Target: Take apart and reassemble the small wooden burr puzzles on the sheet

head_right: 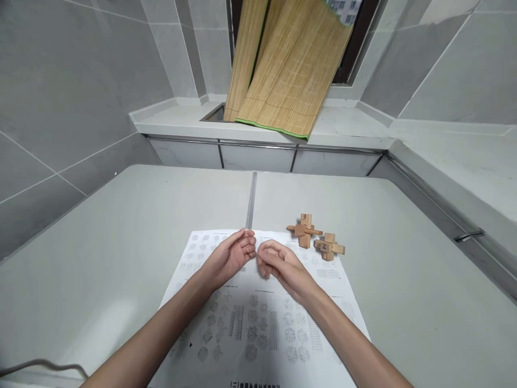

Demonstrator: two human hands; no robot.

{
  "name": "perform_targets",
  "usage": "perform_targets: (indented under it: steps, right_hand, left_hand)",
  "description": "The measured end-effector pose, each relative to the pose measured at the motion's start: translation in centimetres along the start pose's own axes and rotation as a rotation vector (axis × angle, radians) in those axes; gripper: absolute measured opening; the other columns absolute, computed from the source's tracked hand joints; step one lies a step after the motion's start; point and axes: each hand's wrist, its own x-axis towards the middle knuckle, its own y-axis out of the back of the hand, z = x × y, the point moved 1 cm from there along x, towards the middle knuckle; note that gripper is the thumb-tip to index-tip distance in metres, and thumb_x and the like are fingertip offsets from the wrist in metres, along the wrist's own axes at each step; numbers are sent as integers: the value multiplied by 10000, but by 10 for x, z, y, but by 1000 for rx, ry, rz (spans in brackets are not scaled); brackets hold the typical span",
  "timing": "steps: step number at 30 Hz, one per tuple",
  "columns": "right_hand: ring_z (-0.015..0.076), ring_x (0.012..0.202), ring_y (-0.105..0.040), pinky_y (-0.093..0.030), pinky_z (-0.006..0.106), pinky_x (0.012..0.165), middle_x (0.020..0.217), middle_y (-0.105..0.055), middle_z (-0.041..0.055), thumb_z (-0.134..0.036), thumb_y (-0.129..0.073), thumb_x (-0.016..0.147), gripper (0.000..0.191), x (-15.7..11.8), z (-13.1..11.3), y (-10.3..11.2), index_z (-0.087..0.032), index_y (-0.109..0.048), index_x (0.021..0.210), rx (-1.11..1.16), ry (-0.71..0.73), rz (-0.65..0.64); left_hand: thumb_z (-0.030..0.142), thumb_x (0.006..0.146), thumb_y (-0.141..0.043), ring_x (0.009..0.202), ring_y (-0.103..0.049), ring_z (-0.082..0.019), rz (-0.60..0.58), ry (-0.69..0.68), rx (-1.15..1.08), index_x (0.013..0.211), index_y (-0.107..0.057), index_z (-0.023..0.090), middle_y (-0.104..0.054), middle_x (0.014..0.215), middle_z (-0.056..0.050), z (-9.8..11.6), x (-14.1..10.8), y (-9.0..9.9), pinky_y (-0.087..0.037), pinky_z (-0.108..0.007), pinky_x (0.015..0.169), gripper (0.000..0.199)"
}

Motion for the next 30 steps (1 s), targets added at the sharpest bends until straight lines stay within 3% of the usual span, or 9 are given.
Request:
perform_targets:
  steps: [14, 30]
  right_hand:
    - [135, 643, -535, -393, 282, 624, 744, -631, -1, -415, -793, 927, 257, 2, 3, 6, -195, -660, 934, -35, -8, -82]
    - [132, 653, -537, -375, 278, 623, 751, -617, -9, -314, -805, 914, 191, 11, 3, 14, -195, -681, 997, 96, -54, -69]
  left_hand:
    - [299, 1012, -635, 766, -598, -135, -21, 8, -27, 978, -685, 136, -598, 858, -34, 2, 4, 4, -518, -270, 791, 174]
    - [282, 1031, -594, 743, -559, -139, 19, 39, -67, 977, -678, 130, -561, 841, -33, 10, 5, 1, -501, -273, 744, 182]
